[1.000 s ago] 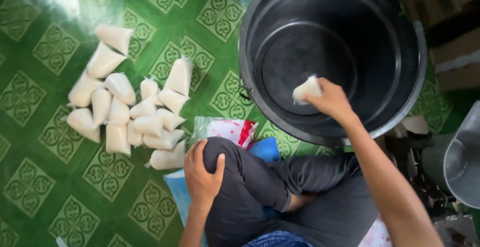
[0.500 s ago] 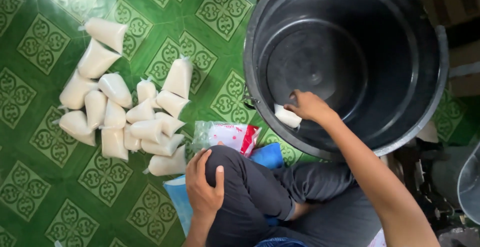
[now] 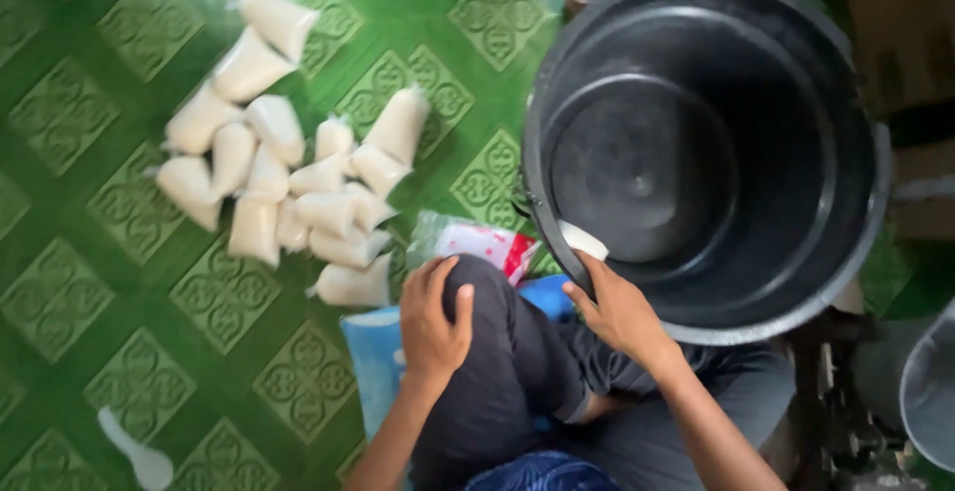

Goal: The person is sitting on the floor, picking up small plastic bags filled with a white substance and placing them into a large black basin.

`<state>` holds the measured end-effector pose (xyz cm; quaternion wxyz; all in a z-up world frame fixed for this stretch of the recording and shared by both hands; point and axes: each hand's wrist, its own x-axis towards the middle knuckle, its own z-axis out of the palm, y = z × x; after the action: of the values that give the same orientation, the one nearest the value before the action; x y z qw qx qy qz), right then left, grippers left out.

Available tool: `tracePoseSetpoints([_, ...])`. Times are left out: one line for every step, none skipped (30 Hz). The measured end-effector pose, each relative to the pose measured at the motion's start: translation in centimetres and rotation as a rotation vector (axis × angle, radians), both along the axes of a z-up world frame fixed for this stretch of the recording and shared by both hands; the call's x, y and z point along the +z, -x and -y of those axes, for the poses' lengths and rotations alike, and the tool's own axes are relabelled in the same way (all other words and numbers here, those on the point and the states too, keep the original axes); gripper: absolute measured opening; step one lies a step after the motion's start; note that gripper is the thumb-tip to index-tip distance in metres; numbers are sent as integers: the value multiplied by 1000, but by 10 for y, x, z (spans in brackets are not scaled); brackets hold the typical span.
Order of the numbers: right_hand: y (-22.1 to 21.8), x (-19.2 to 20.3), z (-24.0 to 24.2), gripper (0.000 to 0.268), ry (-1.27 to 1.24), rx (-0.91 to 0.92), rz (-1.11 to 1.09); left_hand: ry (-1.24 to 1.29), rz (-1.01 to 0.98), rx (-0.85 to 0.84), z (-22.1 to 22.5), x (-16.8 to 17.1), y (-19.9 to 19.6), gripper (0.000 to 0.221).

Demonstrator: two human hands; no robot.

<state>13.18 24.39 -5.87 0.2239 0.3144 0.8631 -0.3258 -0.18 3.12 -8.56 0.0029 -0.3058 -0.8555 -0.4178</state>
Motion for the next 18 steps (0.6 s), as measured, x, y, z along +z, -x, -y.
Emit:
tracePoseSetpoints([-1, 2, 9, 65, 2, 19, -2, 2, -2, 19, 1, 5, 0, 40])
tracePoseSetpoints([-1, 5, 17, 67, 3, -12, -2, -21, 9, 10, 3, 9, 0, 38])
tracePoseSetpoints([-1, 7, 25, 69, 5, -44, -1, -44, 20, 0, 4, 14, 1, 36])
tracePoseSetpoints([1, 12, 33, 69, 8, -17, -5, -41, 16, 27, 7, 12, 0, 36])
tracePoseSetpoints([3, 18, 40, 70, -5, -40, 9, -82, 54, 20, 11, 11, -1, 35])
tracePoseSetpoints([6, 24, 47, 71, -19, -62, 21, -123, 90, 12, 13, 10, 1, 34])
tracePoseSetpoints([3, 22, 51, 71, -14, -34, 17, -120, 83, 41, 16, 13, 2, 34])
tracePoseSetpoints([0, 19, 55, 69, -43, -49, 36, -209, 193, 46, 19, 15, 4, 31])
tracePoseSetpoints([-3, 16, 58, 68, -72, -65, 54, -302, 301, 51, 22, 16, 6, 28])
tracePoseSetpoints([-9, 5, 60, 68, -70, -41, 51, -304, 296, 74, 29, 5, 11, 28])
tracePoseSetpoints([-15, -7, 62, 69, -144, -65, 24, -373, 439, 101, 36, -6, 17, 27])
tracePoseSetpoints([-22, -18, 61, 70, -221, -90, -4, -449, 581, 123, 40, -18, 23, 27])
tracePoseSetpoints([-17, -14, 65, 70, -223, -68, -9, -458, 574, 143, 48, -37, 36, 27])
tracePoseSetpoints([-15, -10, 69, 68, -251, -92, 10, -362, 455, 206, 55, -57, 46, 27])
tracePoseSetpoints([-13, -6, 72, 67, -281, -117, 27, -263, 336, 267, 62, -77, 57, 32])
tracePoseSetpoints([-13, -7, 75, 67, -288, -101, 29, -272, 339, 282, 66, -86, 68, 32])
tracePoseSetpoints([-12, -8, 76, 65, -327, -105, 3, -152, 163, 330, 70, -94, 79, 46])
tracePoseSetpoints([-10, -9, 79, 64, -364, -106, -26, -27, -13, 377, 74, -102, 91, 62])
